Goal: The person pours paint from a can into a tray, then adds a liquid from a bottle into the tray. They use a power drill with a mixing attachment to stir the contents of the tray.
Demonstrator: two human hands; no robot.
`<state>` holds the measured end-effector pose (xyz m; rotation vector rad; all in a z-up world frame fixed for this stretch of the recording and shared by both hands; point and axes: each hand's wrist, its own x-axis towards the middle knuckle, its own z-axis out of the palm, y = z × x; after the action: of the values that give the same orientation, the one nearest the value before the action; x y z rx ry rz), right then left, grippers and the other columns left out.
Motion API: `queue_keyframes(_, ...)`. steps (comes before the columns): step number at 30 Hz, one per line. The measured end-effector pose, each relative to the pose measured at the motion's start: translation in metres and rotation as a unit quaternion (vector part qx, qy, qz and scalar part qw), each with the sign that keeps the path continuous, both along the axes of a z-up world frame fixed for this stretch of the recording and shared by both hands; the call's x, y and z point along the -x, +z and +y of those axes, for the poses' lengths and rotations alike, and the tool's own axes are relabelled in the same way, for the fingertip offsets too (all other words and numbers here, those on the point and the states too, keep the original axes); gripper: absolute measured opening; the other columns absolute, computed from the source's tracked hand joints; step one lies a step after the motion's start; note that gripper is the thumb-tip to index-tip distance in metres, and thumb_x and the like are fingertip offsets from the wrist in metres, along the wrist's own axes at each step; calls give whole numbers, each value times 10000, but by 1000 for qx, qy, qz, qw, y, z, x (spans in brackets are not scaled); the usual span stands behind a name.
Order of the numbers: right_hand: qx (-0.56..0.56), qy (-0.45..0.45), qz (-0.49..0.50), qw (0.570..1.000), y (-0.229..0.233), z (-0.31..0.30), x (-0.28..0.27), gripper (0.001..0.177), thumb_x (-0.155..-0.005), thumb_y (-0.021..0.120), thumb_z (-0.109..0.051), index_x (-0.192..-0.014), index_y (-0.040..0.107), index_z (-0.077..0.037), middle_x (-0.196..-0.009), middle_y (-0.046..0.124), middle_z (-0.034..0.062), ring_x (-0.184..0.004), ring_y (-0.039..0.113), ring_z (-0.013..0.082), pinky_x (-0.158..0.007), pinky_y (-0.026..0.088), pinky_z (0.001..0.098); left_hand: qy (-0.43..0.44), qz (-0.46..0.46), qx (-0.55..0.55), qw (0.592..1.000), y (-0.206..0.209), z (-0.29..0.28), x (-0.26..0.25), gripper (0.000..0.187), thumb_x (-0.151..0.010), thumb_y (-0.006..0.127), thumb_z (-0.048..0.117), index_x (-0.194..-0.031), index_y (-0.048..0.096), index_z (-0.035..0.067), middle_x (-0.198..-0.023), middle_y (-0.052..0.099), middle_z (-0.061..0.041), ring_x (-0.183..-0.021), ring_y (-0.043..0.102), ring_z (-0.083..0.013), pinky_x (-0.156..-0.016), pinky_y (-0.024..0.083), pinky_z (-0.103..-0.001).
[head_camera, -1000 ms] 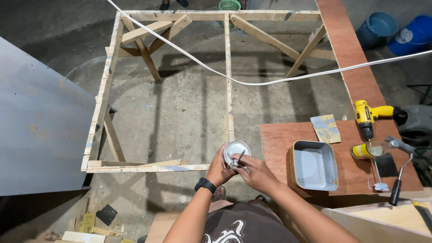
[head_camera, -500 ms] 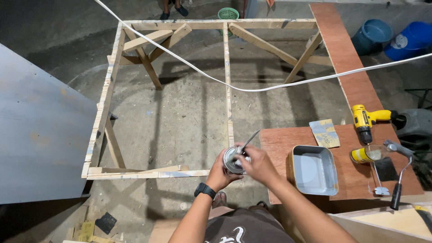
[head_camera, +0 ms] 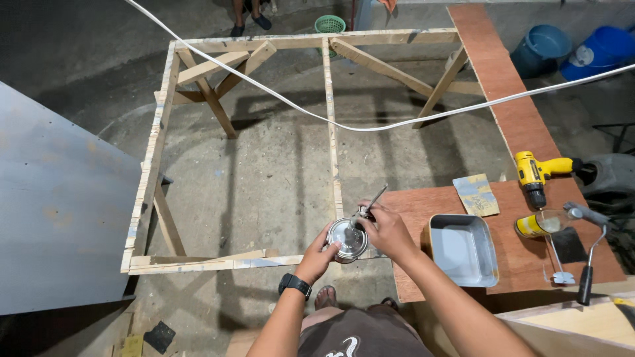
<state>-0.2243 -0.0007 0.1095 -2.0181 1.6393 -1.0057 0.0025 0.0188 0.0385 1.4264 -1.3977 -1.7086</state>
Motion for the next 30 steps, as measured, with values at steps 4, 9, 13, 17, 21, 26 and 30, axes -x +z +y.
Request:
queue_keyframes(4,10,-23,-1,1000,33,-1,-14,303,-974,798,-161,-1266,808,-81,-1165,834,131,-1100,796,349,-937,664,438,-5,-6,-13,1000,29,0,1,754,-998,717,321,-1710,467,301,-1658,581,-166,-1591,457,-354,-1322,387,-468)
queue_keyframes(9,-35,38,-6,999,6,-11,-28,340,-972,761,-110,-1310,769,-72,-1239,817,166,-1164,770,386,-991,636,485,-7,-11,-12,1000,46,4,4,746,-994,716,349,-1701,479,307,-1654,588,-153,-1588,463,-353,-1323,388,-471)
queue_keyframes(13,-21,20,-12,1000,26,-5,-33,305,-980,774,-150,-1274,795,-75,-1223,826,160,-1160,774,376,-994,629,473,-13,-24,-14,1000,43,3,3,748,-993,716,372,-1700,478,319,-1653,588,-149,-1584,467,-347,-1327,387,-467)
queue_keyframes(17,13,-55,-37,998,39,10,-14,353,-912,826,-169,-1258,805,-105,-1079,834,163,-1052,793,393,-904,658,475,11,-37,22,999,-10,-9,-1,812,-932,780,336,-1688,500,241,-1618,615,-185,-1499,567,-394,-1267,470,-489)
queue_keyframes(21,47,-152,-50,986,27,36,23,346,-887,883,-191,-1228,840,-148,-1048,842,117,-1027,816,327,-890,658,397,45,-91,160,982,-2,-9,-1,903,-829,853,209,-1649,507,58,-1504,637,-276,-1354,648,-494,-1176,523,-572)
queue_keyframes(26,-101,-300,-147,937,69,84,51,248,-957,777,-207,-1200,789,-159,-938,780,121,-870,727,282,-766,597,416,-46,-192,198,960,44,-6,7,1347,-663,1028,389,-1740,263,125,-1575,518,-199,-1398,594,-455,-1175,496,-560)
queue_keyframes(30,-105,-417,-111,896,32,116,125,255,-970,681,-223,-1218,737,-207,-870,701,56,-764,651,229,-790,498,378,-75,-271,249,927,36,-2,24,1600,-585,1128,416,-1778,88,183,-1626,440,-220,-1308,613,-492,-1088,528,-558)
